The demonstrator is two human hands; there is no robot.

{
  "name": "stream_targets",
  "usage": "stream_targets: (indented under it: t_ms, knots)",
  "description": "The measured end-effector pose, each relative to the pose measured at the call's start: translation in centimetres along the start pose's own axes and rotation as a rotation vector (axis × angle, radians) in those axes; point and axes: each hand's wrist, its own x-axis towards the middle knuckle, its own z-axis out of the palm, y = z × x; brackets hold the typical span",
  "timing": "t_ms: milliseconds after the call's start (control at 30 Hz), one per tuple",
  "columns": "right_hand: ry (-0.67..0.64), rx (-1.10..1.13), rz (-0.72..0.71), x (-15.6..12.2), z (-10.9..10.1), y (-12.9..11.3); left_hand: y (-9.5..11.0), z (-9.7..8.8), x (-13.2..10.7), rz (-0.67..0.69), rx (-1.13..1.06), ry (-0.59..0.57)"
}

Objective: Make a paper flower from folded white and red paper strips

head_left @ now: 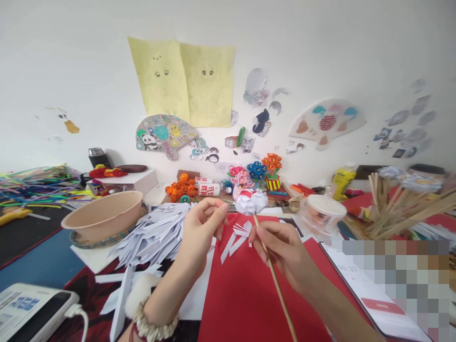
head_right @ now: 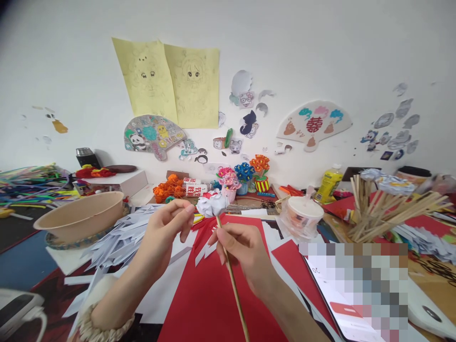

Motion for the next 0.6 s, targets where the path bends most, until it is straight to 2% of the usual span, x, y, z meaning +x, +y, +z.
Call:
stream_targets:
  t_ms: [167, 267, 333, 433, 600]
  knots:
    - [0.063, -0.16, -0.251, 0.09, -0.73, 0.3, -0.34, -0.03, 0.15, -0.004, -0.015, -0.011]
    - [0.106, -0.208, -0.342, 0.06, -0.95, 0.25, -0.41, -0.03, 0.16, -0.01, -0.012, -0.007]
    - [0.12, -0.152, -0.322, 0.03, -0.82, 0.0, -0.45, -0.03, 0.14, -0.016, -0.014, -0.002]
    - [0.12, -0.016, -0.199, 0.01, -0.39, -0.47, -0.51, 0.02, 0.05, -0.031, -0.006, -0.008]
    - [0.035, 0.184, -0.031, -0.01, -0.03, -0.65, -0.66, 0.56, -0.23, -0.089, 0.013, -0.063]
